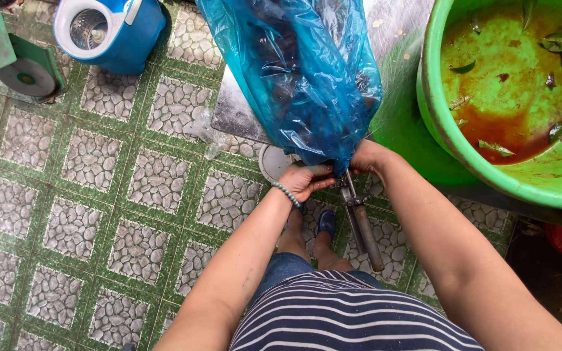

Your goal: The person prepares marinated chicken by sliding chicken pieces onto a long metal skewer, then places the skewer into a blue plastic bag and ties it shut.

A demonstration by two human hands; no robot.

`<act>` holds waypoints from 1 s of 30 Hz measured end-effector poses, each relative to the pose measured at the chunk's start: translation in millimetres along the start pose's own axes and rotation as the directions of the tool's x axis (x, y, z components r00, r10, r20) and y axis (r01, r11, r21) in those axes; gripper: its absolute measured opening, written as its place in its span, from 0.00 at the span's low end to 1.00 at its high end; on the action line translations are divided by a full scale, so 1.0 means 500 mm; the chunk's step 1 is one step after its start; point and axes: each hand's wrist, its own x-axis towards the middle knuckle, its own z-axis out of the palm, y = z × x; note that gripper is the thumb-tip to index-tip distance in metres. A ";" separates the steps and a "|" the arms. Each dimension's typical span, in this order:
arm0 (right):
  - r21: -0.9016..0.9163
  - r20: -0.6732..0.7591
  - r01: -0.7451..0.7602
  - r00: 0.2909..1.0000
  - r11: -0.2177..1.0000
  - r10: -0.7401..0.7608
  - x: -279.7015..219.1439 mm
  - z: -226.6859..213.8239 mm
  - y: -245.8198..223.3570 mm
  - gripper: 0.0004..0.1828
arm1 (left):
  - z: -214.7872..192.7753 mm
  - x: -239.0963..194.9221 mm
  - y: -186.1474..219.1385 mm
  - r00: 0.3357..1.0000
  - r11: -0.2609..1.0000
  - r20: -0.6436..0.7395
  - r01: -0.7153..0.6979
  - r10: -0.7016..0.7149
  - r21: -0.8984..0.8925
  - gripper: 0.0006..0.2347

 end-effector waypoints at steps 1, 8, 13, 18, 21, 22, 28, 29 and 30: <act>0.002 -0.002 -0.001 1.000 1.000 0.001 -0.006 0.002 0.002 0.04 | -0.008 0.011 -0.007 1.000 1.000 0.001 0.002 -0.002 0.001 0.12; 0.143 -0.121 -0.048 0.990 0.989 0.066 -0.050 -0.009 0.029 0.02 | -0.051 0.077 -0.025 0.994 0.993 -0.055 0.093 -0.098 -0.077 0.10; 0.221 -0.143 -0.147 0.973 0.964 0.181 -0.095 -0.010 0.022 0.01 | -0.017 0.114 -0.063 0.979 0.997 -0.204 0.019 -0.003 0.077 0.09; 0.225 -0.102 0.030 0.995 0.974 -0.007 -0.116 -0.016 -0.007 0.04 | -0.013 0.122 -0.096 0.997 0.998 -0.063 0.048 -0.051 -0.049 0.09; 0.209 -0.035 -0.053 0.997 0.977 0.061 -0.083 -0.036 0.039 0.05 | -0.038 0.151 -0.140 0.973 0.973 -0.065 0.224 -0.221 0.051 0.08; 0.208 -0.038 -0.049 0.998 0.977 0.058 -0.070 -0.048 0.039 0.05 | -0.028 0.148 -0.133 0.974 0.974 -0.064 0.221 -0.218 0.053 0.08; -0.100 0.085 -0.150 0.984 0.984 0.158 -0.089 -0.063 0.014 0.08 | 0.024 0.059 -0.093 0.953 0.935 -0.248 0.241 -0.176 0.261 0.10; -0.135 0.088 -0.120 0.987 0.984 0.132 -0.108 -0.064 0.000 0.09 | 0.032 0.035 -0.078 0.962 0.900 -0.258 0.191 -0.092 0.391 0.08; -0.170 0.092 -0.090 0.990 0.981 0.107 -0.127 -0.064 -0.013 0.09 | 0.039 0.012 -0.063 0.966 0.846 -0.257 0.143 -0.007 0.514 0.06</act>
